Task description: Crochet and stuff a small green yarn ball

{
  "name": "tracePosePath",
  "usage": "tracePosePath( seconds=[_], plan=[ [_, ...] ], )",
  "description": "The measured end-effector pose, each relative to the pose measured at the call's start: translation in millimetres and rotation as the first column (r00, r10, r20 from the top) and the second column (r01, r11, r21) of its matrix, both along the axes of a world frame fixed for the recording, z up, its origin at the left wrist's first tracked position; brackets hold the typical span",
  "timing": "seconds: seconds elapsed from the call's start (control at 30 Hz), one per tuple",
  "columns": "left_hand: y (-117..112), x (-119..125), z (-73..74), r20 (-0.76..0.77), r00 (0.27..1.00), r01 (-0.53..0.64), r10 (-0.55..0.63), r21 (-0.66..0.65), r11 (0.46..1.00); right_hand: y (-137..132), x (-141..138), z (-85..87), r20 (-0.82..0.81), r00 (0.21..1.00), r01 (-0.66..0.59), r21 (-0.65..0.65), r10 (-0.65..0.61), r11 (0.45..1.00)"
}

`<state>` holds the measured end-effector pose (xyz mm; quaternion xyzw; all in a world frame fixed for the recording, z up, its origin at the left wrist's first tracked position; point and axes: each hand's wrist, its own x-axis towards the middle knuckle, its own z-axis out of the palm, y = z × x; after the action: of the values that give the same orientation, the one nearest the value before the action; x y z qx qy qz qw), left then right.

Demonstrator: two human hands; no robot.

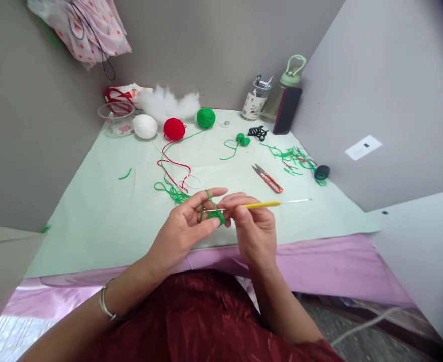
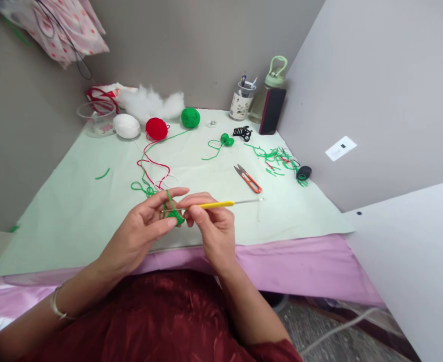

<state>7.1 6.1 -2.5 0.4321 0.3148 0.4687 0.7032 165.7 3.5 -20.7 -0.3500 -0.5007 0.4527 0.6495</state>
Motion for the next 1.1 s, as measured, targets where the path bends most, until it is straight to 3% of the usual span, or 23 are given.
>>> tracePosePath(
  seconds=[0.17, 0.4, 0.67, 0.93, 1.1],
  plan=[
    [0.2, -4.3, -0.9, -0.123, 0.992, -0.002, 0.006, 0.026, 1.0, -1.3, 1.3, -2.3, 0.023, 0.999, 0.041, -0.004, -0.041, 0.999],
    [2.3, -10.3, -2.8, -0.093, 0.994, -0.051, 0.052, 0.018, 0.999, 1.3, 5.2, 6.3, -0.107, 0.994, 0.001, -0.007, -0.001, 1.0],
    [0.3, -9.9, -4.5, -0.102, 0.994, 0.034, -0.031, 0.027, 0.999, -0.9, 3.6, -3.8, 0.017, 0.999, -0.038, 0.022, 0.038, 0.999],
    [0.1, -11.9, -4.3, -0.146, 0.989, -0.012, 0.02, 0.054, 0.998, 1.3, 3.1, -0.3, -0.111, 0.994, -0.024, -0.048, 0.019, 0.999],
    [0.4, -12.8, -7.3, -0.17, 0.985, -0.019, 0.033, 0.078, 0.997, -2.7, 4.3, 1.1, -0.015, 1.0, -0.018, 0.042, 0.018, 0.999]
  ],
)
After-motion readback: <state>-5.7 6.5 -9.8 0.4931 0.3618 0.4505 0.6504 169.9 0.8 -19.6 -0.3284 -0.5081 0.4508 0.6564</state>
